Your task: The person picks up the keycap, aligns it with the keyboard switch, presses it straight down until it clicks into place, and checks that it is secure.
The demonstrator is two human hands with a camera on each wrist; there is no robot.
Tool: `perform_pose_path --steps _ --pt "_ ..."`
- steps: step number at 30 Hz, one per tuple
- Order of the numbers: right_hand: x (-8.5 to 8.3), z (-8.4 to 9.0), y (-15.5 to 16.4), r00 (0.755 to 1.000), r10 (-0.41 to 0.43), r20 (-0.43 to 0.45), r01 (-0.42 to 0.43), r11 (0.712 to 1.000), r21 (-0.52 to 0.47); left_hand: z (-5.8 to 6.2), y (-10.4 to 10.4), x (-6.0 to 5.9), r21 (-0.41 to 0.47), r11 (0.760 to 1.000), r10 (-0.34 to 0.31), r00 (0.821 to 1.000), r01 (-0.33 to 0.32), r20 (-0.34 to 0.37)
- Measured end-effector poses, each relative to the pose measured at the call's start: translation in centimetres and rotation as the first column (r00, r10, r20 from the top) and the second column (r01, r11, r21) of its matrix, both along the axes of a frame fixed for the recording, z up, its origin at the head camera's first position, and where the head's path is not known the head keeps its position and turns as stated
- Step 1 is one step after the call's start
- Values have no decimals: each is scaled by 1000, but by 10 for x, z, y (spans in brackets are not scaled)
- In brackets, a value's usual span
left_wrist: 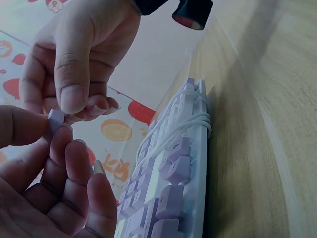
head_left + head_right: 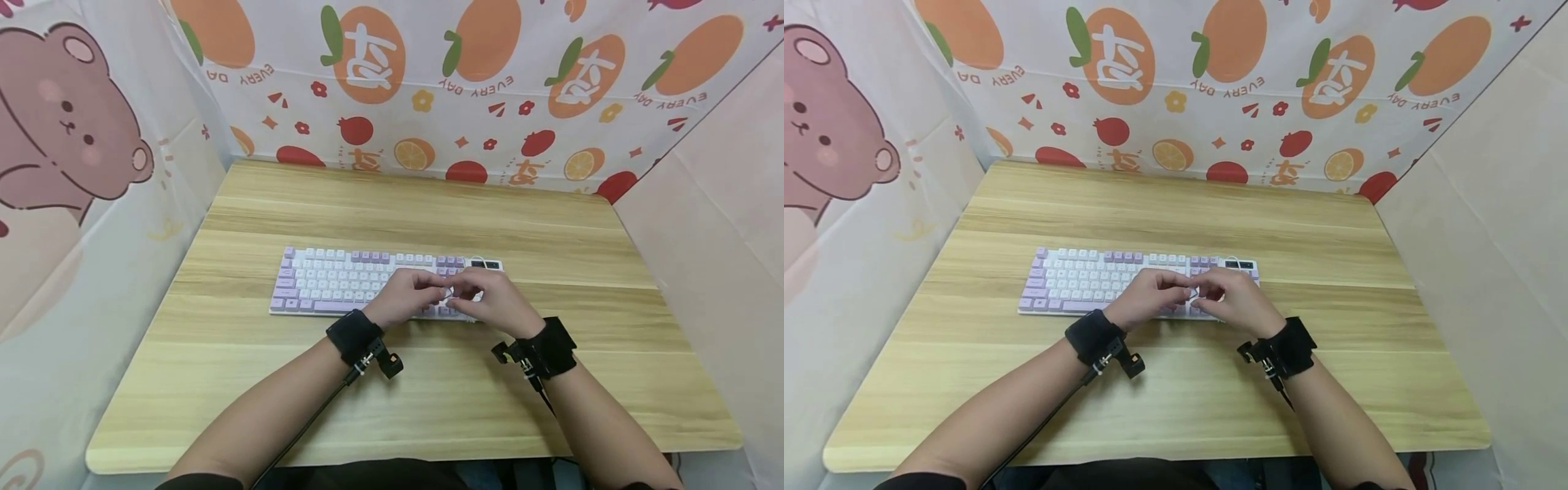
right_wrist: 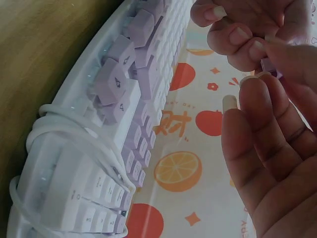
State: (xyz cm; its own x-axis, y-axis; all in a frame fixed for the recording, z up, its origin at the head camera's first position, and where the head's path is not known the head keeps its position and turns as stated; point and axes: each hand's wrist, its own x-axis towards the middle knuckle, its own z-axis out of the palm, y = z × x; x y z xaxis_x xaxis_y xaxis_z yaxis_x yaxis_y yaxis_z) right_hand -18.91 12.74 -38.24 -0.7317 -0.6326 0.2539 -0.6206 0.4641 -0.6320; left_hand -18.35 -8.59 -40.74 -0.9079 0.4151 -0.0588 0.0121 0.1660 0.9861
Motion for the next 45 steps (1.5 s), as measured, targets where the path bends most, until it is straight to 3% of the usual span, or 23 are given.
perform_pose_path --steps 7,15,17,18,20,22,24,26,29,34,38,45 --pt "4 -3 3 999 -51 11 51 999 -3 0 0 1 -16 998 -55 998 55 -5" --pt "4 -2 5 998 -28 -64 31 999 35 1 7 0 -112 991 -77 993 67 -88" --pt "3 -3 9 996 -29 -88 35 997 67 0 9 1 -190 979 -100 985 72 -140" --pt "2 -4 12 995 -38 -90 46 996 83 0 10 2 -253 965 -122 975 73 -183" --pt "0 -7 18 994 -75 -81 84 990 114 -3 12 5 -431 901 -190 938 50 -290" --pt "-1 -12 25 990 -129 -55 135 980 146 -6 13 11 -598 802 -286 880 3 -379" --pt "-1 -16 30 984 -176 -10 175 968 179 -9 15 16 -711 703 -375 829 -38 -416" --pt "-2 -21 33 980 -197 34 186 959 213 -12 16 21 -766 640 -424 805 -56 -414" --pt "-4 -25 34 975 -200 94 170 951 258 -13 18 24 -800 595 -443 796 -83 -413" --pt "-8 -28 29 974 -186 127 142 945 293 -13 20 21 -818 563 -466 772 -117 -432" --pt "-8 -32 26 980 -173 94 136 941 311 -14 21 17 -824 557 -486 765 -103 -423" --pt "-7 -38 24 982 -183 48 158 931 330 -20 18 11 -779 625 -443 797 -53 -410"
